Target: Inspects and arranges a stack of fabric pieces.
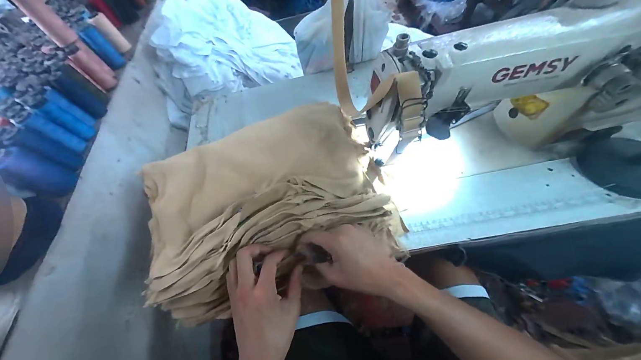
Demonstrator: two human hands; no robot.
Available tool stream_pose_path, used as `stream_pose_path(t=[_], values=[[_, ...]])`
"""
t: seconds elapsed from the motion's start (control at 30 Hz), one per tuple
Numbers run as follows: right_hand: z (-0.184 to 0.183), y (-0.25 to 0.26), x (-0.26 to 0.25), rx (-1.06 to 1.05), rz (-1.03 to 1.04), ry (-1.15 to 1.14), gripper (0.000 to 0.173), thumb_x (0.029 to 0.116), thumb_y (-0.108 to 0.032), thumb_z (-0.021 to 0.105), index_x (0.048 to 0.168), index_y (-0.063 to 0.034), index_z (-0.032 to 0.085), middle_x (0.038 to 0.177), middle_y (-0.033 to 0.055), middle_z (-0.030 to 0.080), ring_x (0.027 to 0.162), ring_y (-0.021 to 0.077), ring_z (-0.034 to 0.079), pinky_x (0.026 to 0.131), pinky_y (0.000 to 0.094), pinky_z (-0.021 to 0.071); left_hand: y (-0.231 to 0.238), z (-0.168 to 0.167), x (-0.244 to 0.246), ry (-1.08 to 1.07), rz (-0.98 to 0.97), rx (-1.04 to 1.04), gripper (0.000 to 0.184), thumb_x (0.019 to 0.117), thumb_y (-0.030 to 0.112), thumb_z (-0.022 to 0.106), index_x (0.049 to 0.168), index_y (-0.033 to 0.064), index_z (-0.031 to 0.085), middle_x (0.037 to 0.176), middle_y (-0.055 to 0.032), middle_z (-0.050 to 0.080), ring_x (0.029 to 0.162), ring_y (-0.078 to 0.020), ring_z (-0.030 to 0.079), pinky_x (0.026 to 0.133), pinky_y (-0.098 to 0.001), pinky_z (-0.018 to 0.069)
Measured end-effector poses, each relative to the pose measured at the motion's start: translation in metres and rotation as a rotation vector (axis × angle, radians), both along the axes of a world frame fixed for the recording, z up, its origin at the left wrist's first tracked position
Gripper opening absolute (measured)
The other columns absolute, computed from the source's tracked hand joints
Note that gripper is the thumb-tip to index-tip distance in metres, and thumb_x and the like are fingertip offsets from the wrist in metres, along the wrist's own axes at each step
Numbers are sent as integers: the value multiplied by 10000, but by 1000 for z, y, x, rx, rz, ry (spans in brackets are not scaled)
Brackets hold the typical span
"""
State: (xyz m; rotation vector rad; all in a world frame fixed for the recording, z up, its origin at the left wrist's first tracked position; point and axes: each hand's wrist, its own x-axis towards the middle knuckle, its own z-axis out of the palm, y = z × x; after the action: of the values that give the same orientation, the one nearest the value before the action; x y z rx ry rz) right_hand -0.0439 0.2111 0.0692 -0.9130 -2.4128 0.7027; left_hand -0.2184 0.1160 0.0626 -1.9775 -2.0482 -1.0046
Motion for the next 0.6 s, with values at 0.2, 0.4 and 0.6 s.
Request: stream_pose_path(t=[0.2,0.4,0.6], values=[[0,-3,6,-78,4,35,234,973,-301,625,1142,-174,726,855,35,733,772,206,713,660,467,575,3,-1,2,-11,18,49,214,1008,292,603,1018,148,762,1116,-75,663,1060,-232,611,926,-407,499],[6,-30,20,106,-26,-56,457,1011,-535,563,1324,-212,646,1021,54,716,726,231,702,565,454,572,-3,-6,1,-17,36,149,183,985,235,650,997,94,767,1075,-94,688,1037,-196,647,916,-316,538],[-8,-41,3,391,-183,-45,254,1008,-318,591,1189,-210,732,932,35,700,665,211,669,529,380,551,-3,-7,-2,-1,-10,117,178,983,228,650,1004,91,762,1107,-103,681,1067,-217,635,938,-341,531]])
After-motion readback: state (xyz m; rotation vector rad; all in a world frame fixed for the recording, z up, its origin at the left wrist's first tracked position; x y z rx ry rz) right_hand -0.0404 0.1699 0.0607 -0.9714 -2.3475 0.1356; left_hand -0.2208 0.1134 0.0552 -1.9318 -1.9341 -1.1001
